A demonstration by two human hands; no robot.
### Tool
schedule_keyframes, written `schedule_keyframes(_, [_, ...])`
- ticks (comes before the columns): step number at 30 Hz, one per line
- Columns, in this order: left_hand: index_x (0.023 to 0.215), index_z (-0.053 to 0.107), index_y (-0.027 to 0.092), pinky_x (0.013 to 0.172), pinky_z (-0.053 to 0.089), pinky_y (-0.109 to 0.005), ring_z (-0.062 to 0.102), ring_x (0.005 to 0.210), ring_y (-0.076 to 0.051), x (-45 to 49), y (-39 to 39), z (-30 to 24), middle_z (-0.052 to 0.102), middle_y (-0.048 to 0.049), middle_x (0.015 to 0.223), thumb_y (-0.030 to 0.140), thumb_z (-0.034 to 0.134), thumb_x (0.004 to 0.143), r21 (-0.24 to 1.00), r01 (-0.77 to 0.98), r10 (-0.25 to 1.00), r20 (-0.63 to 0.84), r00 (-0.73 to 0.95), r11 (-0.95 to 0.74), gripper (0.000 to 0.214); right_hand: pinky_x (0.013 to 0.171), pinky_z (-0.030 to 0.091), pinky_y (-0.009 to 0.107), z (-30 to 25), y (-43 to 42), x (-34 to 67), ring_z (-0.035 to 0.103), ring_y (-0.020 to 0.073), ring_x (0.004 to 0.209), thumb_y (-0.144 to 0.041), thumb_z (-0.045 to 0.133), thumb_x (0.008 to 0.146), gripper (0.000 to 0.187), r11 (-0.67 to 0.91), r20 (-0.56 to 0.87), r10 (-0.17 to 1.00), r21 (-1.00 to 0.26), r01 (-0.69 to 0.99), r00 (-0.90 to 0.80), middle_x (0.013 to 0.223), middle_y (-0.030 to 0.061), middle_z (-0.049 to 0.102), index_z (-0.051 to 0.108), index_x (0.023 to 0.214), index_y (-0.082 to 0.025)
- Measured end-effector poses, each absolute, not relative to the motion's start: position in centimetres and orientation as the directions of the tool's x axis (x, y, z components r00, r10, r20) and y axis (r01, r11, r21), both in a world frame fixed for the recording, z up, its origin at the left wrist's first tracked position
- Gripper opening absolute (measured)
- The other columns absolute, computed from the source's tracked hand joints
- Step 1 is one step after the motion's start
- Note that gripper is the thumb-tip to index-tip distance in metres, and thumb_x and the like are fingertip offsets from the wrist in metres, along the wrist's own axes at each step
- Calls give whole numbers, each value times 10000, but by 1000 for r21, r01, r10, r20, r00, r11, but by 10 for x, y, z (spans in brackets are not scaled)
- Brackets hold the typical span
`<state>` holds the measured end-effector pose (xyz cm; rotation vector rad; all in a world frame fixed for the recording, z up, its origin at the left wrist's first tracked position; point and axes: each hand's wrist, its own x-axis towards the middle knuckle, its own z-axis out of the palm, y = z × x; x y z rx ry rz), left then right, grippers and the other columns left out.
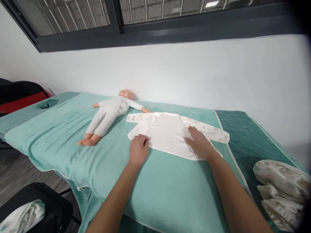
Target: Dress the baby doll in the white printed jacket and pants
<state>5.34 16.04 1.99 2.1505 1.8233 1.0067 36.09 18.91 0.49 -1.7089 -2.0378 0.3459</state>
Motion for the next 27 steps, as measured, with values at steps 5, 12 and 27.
schedule_keyframes(5, [937,651,209,834,436,-390,578,949,-237,58,158,20,684,-51,986,99,462,874,394,883,901,427,70,-256,227,1178,307,438,14,189,368,419,278,1405,-453,428,925,575,50,195,977,-596,801,84,1516,128,468,490,1412,-152])
schedule_keyframes(12, [1043,620,216,858,431,-380,574,972,-224,98,139,27,676,-49,1021,131,437,936,325,846,853,458,250,-423,229,904,481,451,20,186,400,633,339,1087,-551,479,872,514,-328,136,879,-524,786,458,1147,163,693,626,1168,-159])
schedule_keyframes(27, [872,637,208,890,411,-448,504,1089,-257,243,144,20,610,-67,1054,416,647,859,515,737,898,293,328,-437,208,606,391,315,32,184,406,569,196,650,-541,509,790,352,-231,81,927,-645,728,366,652,44,642,571,670,-216])
